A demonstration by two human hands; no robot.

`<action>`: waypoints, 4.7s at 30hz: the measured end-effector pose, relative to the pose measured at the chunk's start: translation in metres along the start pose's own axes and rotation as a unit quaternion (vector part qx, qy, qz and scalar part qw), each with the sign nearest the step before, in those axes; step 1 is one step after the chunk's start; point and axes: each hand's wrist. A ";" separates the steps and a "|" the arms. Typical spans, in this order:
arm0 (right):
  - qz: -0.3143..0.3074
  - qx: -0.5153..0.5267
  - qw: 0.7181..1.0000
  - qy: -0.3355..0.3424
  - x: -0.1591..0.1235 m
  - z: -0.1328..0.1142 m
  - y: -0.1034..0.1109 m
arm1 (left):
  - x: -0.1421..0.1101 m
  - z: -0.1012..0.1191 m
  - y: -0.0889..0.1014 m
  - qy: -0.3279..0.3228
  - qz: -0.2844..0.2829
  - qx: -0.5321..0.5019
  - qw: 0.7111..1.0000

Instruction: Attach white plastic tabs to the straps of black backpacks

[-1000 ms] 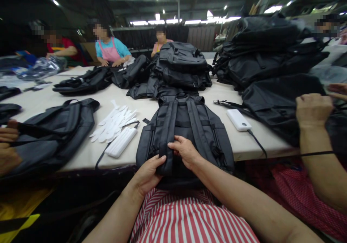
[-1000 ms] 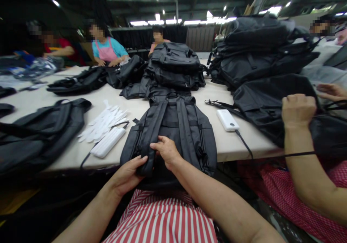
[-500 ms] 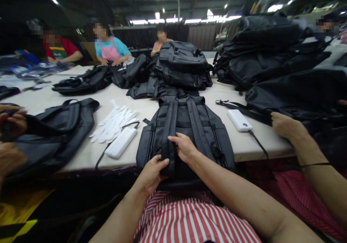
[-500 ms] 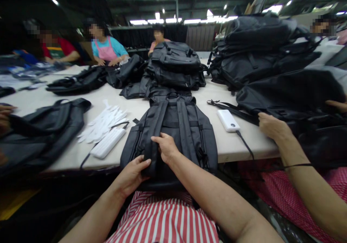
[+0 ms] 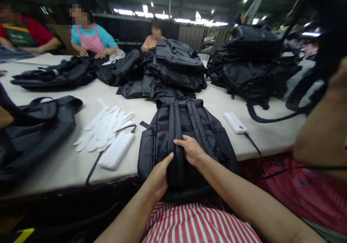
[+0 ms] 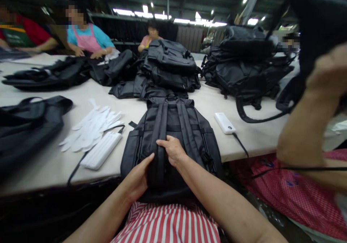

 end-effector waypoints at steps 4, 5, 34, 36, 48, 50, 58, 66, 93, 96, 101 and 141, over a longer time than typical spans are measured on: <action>0.011 -0.010 1.000 0.003 0.000 -0.001 -0.002 | 0.004 0.009 -0.003 0.072 -0.013 0.003 0.997; 0.012 -0.011 1.000 0.004 0.001 0.000 -0.002 | 0.004 0.009 -0.002 0.063 -0.019 0.001 0.998; -0.132 0.035 0.988 -0.076 0.033 0.014 0.042 | 0.006 -0.031 -0.036 -0.157 0.107 0.111 0.975; -0.140 0.034 0.987 -0.067 0.034 0.016 0.043 | 0.007 -0.031 -0.036 -0.157 0.105 0.096 0.977; -0.145 0.015 0.989 -0.032 0.022 0.016 0.043 | 0.010 -0.026 -0.022 -0.104 0.062 -0.001 0.993; -0.138 0.004 0.990 -0.029 0.020 0.015 0.041 | 0.012 -0.026 -0.019 -0.115 0.038 -0.010 0.993; -0.130 -0.077 0.987 -0.047 0.011 0.008 0.036 | 0.024 -0.033 -0.011 -0.142 0.061 -0.013 0.988; -0.124 -0.264 0.956 -0.034 0.011 0.008 0.046 | 0.038 -0.038 -0.001 -0.171 0.090 0.011 0.981; -0.251 -0.730 0.476 0.421 0.150 0.056 -0.227 | -0.100 0.148 0.254 -0.425 0.084 -0.318 0.843; -0.235 -0.702 0.497 0.453 0.145 0.039 -0.213 | -0.108 0.149 0.247 -0.420 0.112 -0.284 0.855; -0.233 -0.551 0.615 0.514 0.111 -0.016 -0.141 | -0.075 0.104 0.136 -0.219 0.120 -0.055 0.967; -0.115 -0.702 0.587 0.387 -0.062 -0.035 0.085 | 0.017 -0.016 -0.012 -0.078 0.180 0.016 0.980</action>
Point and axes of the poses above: each hand's wrist, its own x-axis towards the middle knuckle, its own y-axis out of the back of the hand, z = x × y, and after that the axes turned 5 degrees about z, right-handed
